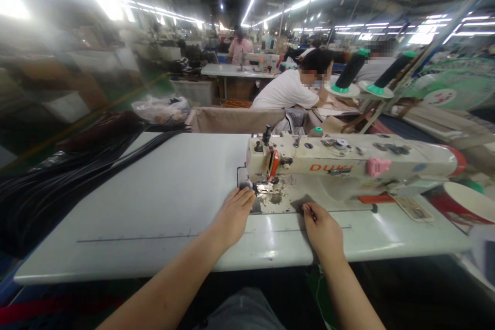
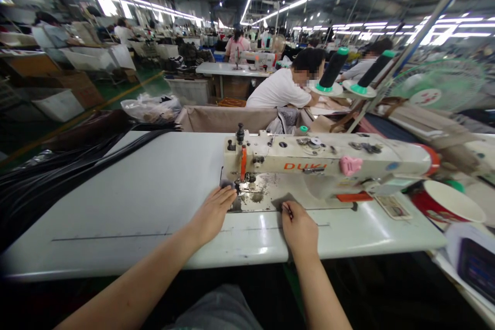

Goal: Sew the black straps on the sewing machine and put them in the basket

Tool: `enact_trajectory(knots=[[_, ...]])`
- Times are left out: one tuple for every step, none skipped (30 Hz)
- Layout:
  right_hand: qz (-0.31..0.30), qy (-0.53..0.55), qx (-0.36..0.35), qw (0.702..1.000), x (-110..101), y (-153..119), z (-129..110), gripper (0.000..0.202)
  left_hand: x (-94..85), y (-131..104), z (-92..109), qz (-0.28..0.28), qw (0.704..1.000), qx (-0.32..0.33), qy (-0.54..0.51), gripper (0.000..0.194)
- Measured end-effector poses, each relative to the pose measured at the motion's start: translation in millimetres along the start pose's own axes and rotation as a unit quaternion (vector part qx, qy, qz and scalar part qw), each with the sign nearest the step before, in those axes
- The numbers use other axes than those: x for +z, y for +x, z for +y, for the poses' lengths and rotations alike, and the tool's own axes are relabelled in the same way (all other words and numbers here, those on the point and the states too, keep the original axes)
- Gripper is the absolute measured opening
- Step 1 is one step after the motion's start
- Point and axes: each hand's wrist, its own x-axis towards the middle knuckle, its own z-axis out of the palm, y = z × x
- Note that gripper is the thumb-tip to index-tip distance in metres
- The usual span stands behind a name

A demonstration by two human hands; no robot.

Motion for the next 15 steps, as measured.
enact_trajectory(knots=[[0.000, 0.001, -0.002, 1.000, 0, 0, 0, 0.025, 0.2, 1, -1, -0.002, 1.000, -0.003, -0.002, 0.050], [0.000, 0.001, -0.003, 1.000, 0, 0, 0, 0.025, 0.2, 2, -1, -0.003, 1.000, -0.004, -0.004, 0.050], [0.000, 0.001, -0.004, 1.000, 0, 0, -1, 0.025, -0.1, 3, -2, -0.004, 1.000, -0.005, -0.005, 0.050], [-0.001, 0.002, -0.005, 1.000, 0, 0, -1, 0.026, -0.9, 5, -2, -0.006, 1.000, -0.005, -0.007, 0.049], [-0.001, 0.001, -0.005, 1.000, 0, 0, -1, 0.026, -2.2, 6, -3, -0.008, 1.000, -0.004, -0.007, 0.049], [-0.002, 0.000, -0.005, 1.000, 0, 0, -1, 0.026, -3.9, 7, -3, -0.011, 1.000, -0.005, -0.006, 0.049], [-0.003, -0.002, -0.004, 1.000, 0, 0, -1, 0.026, -6.0, 8, -3, -0.013, 1.000, -0.006, -0.004, 0.049], [-0.003, -0.005, -0.002, 1.000, 0, 0, -1, 0.026, -8.2, 9, -3, -0.016, 1.000, -0.007, 0.000, 0.049], [-0.004, -0.008, 0.000, 1.000, 0, 0, -1, 0.026, -10.4, 11, -3, -0.018, 1.000, -0.008, 0.004, 0.049], [-0.005, -0.010, 0.000, 1.000, 0, 0, -1, 0.026, -12.4, 12, -2, -0.020, 1.000, -0.010, 0.008, 0.049], [-0.005, -0.011, -0.001, 1.000, 0, 0, -1, 0.026, -14.0, 13, -2, -0.022, 1.000, -0.012, 0.011, 0.049], [-0.005, -0.010, -0.004, 1.000, 1, 0, 0, 0.026, -15.1, 13, -1, -0.023, 1.000, -0.015, 0.013, 0.049], [-0.004, -0.008, -0.009, 1.000, 1, 0, 0, 0.026, -15.7, 14, -1, -0.023, 0.999, -0.019, 0.014, 0.049], [-0.003, -0.007, -0.013, 1.000, 1, 0, 1, 0.027, -15.7, 14, 0, -0.022, 0.999, -0.023, 0.015, 0.050], [0.000, -0.006, -0.015, 1.000, 2, 0, 1, 0.028, -15.4, 14, 0, -0.020, 0.999, -0.027, 0.015, 0.050]])
